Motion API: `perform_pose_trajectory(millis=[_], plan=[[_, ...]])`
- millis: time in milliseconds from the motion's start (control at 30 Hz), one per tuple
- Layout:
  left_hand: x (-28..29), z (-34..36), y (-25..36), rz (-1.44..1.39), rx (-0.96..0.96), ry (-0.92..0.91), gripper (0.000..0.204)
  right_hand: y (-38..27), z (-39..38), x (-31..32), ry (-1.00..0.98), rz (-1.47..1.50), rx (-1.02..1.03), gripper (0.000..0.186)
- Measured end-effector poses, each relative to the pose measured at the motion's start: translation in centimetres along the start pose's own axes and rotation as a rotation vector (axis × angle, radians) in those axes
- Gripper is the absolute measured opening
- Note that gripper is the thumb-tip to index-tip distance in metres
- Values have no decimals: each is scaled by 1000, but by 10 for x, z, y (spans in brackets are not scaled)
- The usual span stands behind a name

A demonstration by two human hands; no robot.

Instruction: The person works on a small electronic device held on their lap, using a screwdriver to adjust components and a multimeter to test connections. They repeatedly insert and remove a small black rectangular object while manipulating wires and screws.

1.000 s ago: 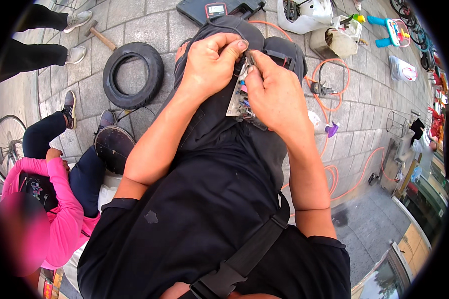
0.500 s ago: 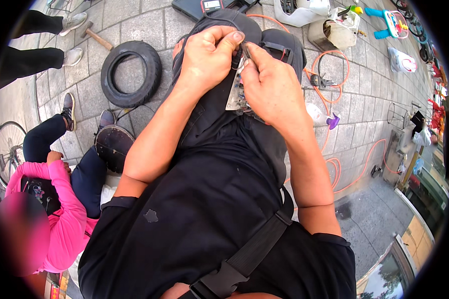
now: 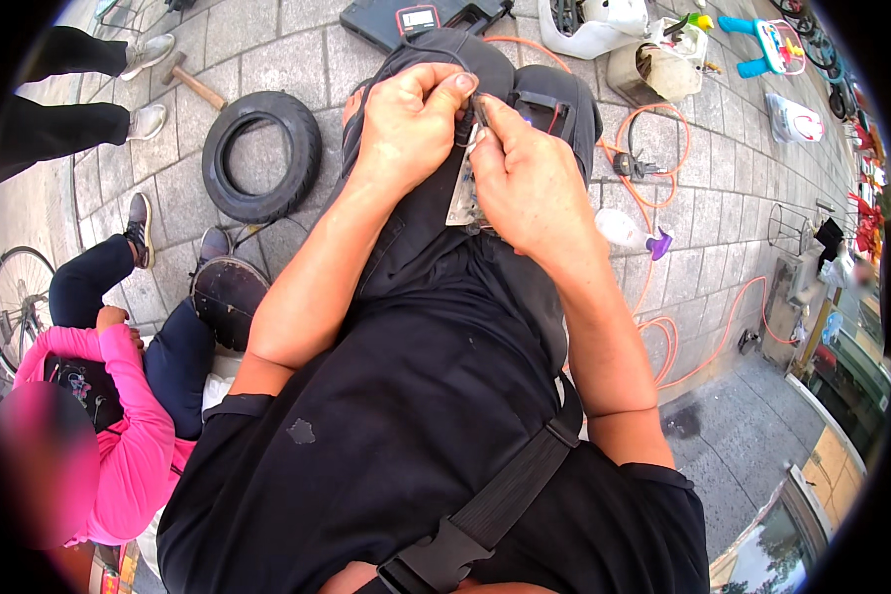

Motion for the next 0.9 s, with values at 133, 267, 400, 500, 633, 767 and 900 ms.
perform_pose_trajectory(millis=[133, 267, 400, 500, 633, 767, 900], plan=[[0, 0, 3, 6, 13, -2, 20, 2, 0, -2, -5, 22, 0, 41], [0, 1, 2, -7, 14, 0, 20, -2, 0, 4, -91, 35, -51, 42], [0, -1, 2, 21, -4, -4, 20, 0, -3, -2, -78, 46, -37, 43], [3, 3, -2, 18, -11, -27, 20, 0, -1, 6, -126, 57, -68, 43], [4, 4, -1, -39, 26, -28, 19, 0, 0, 8, -125, 119, -70, 42], [6, 4, -2, -54, 7, -24, 21, 0, -5, 3, -33, 200, -53, 40], [7, 1, 5, -9, 33, -27, 24, -2, -4, 2, -2, 217, -61, 39]])
Point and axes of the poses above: each hand's wrist, its own z-axis towards the middle knuckle, its own x-axis out of the back of the hand, y = z × x, the point moved 1 cm from there along z, towards the middle knuckle, and after that the axes turned 14 degrees about -z, right-handed, at the moved point
